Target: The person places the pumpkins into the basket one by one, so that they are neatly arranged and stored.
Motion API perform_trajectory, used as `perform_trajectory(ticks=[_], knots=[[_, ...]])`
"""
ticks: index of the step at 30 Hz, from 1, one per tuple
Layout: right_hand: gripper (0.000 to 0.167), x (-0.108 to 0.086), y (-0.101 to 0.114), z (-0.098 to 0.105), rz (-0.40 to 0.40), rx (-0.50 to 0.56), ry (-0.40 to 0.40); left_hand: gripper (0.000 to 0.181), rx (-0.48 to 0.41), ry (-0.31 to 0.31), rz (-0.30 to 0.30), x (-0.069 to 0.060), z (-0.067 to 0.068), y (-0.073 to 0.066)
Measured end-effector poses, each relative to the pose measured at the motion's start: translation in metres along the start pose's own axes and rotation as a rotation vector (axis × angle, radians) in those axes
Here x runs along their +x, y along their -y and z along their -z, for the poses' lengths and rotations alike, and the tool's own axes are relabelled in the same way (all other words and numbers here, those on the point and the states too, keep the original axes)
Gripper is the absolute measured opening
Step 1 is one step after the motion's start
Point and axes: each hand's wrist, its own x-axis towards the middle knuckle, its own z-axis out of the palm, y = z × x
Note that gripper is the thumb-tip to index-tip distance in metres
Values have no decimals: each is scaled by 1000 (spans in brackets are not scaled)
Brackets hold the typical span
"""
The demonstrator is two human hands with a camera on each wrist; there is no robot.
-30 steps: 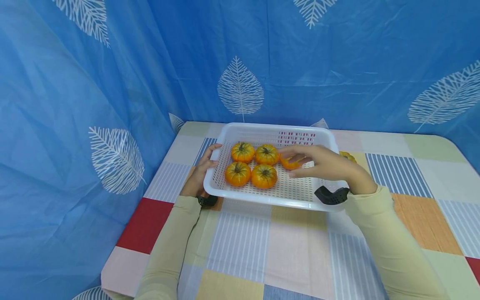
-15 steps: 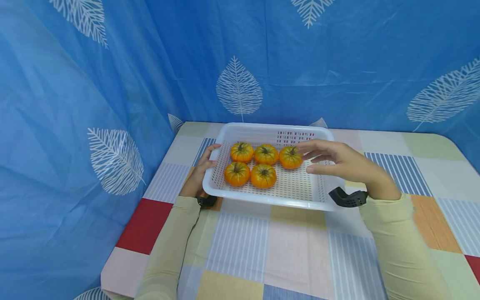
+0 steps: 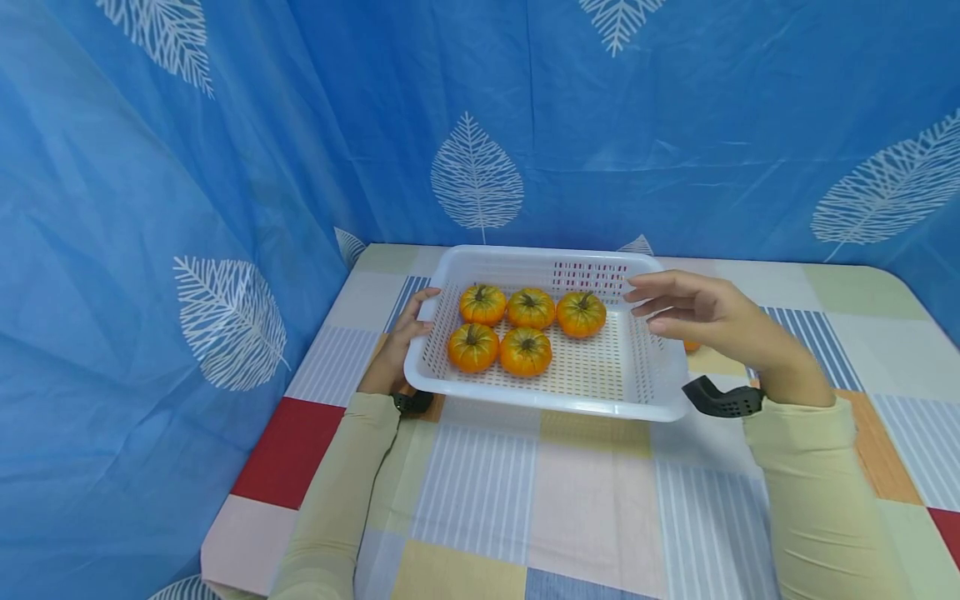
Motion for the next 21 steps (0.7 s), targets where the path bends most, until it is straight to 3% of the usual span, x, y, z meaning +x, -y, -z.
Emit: perform_trajectory(ticks=[10, 21], knots=[[52, -16, -15, 13, 68, 298, -100, 56, -8, 9, 8, 0, 0, 0], [45, -32, -36, 19, 106, 441, -237, 58, -9, 11, 14, -2, -1, -2]])
